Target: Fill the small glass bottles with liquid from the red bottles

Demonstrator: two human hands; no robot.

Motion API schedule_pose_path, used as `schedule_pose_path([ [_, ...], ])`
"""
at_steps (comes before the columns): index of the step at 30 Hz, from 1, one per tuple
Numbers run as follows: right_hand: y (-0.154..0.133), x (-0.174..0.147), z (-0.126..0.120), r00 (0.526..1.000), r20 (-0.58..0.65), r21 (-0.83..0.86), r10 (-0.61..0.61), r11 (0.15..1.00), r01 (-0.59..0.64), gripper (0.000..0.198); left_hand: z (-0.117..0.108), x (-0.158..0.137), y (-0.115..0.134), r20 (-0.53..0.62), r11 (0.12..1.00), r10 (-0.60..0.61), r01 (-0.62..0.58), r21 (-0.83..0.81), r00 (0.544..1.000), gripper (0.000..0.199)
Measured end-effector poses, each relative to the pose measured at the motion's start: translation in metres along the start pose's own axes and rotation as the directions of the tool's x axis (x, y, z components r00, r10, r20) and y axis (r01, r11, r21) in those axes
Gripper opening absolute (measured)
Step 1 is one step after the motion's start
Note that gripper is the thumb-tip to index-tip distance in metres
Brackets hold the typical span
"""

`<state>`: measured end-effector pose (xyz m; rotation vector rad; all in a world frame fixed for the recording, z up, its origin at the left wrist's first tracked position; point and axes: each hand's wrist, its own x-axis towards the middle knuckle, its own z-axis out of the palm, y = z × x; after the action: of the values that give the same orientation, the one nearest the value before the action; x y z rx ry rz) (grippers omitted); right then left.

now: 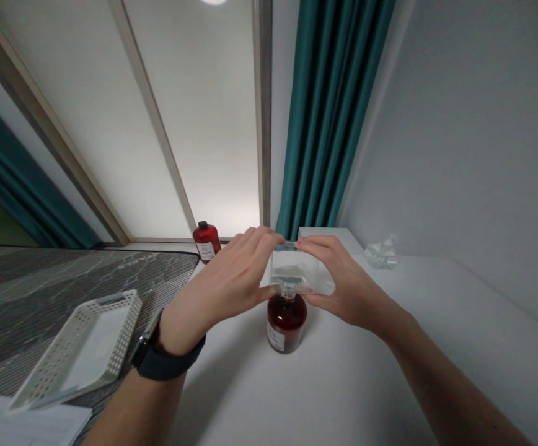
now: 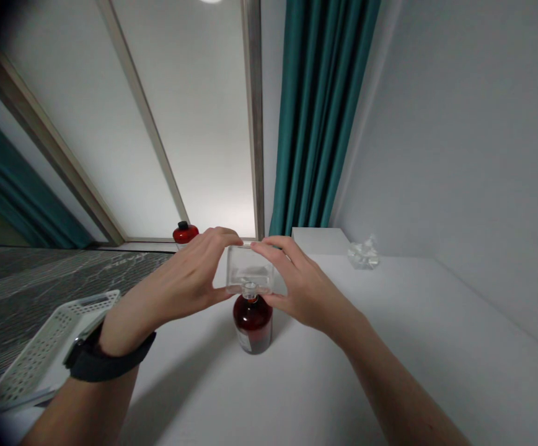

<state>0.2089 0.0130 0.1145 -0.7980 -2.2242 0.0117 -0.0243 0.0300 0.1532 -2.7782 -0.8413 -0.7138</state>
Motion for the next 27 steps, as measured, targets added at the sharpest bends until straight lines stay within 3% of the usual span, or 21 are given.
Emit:
schedule_pose_path([
  [27, -0.0010, 0.0000, -0.0008, 1.000, -0.017, -0.020, -0.023, 1.000, 0.023, 0.067, -0.0046, -0.0004, 0.0054, -0.007, 0.997, 0.017, -0.016, 0.074, 1.000, 0.042],
])
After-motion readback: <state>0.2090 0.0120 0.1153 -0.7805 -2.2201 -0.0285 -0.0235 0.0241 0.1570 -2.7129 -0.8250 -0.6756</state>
